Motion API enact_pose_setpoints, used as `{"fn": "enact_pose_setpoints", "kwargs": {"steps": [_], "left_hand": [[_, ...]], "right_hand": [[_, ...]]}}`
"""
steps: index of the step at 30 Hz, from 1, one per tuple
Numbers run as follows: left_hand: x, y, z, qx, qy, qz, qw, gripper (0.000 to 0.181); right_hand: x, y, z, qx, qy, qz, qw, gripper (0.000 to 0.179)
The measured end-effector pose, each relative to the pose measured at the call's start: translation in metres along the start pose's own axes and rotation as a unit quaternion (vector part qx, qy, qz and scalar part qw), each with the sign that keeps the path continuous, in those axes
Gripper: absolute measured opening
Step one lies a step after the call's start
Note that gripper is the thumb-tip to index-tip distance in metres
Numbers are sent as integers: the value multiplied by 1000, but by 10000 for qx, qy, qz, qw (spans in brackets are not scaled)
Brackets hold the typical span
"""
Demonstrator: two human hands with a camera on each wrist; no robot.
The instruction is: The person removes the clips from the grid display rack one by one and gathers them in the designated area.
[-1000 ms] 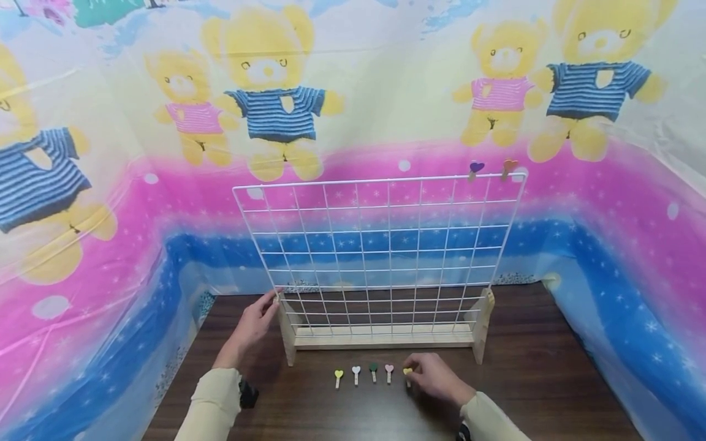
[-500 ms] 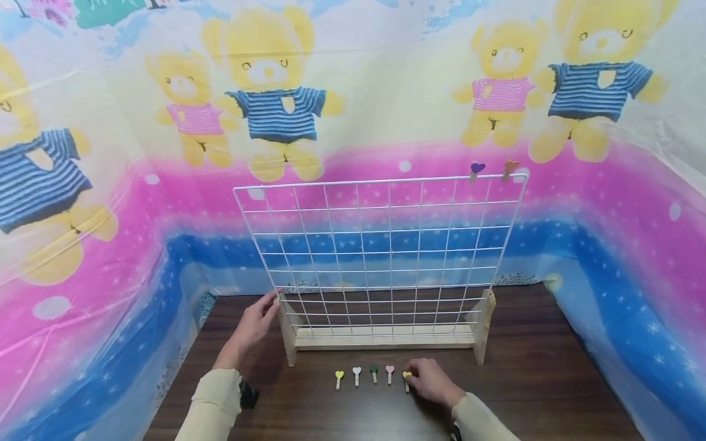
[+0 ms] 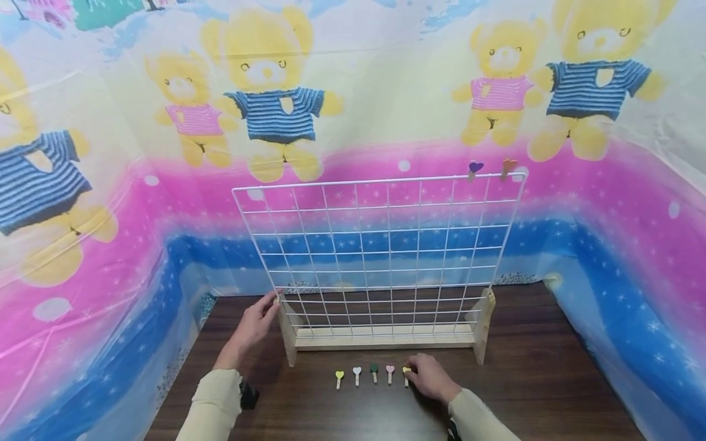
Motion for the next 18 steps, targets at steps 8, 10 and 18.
{"fn": "enact_pose_setpoints", "kwargs": {"steps": [8,10,18], "left_hand": [[-1,-1,0,2,-2,27,10000,41],[-1,0,0,-4,-6,21,10000,41],[0,1,0,-27,0,-21,10000,41]], "right_hand": [[1,1,2,-79,-157,38,9998,5],[1,0,1,-117,-174,53,9998,5],[8,-2,-27,-393,-311,-131,9987,10]]}}
Point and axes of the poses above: each hand's wrist, its own y-axis towards the middle knuckle, its own z-axis out of the palm, x = y × z, the point moved 1 cm from there along y, towards the middle knuckle, and after that the axes turned 7 degrees about y, right-handed, at the moved point
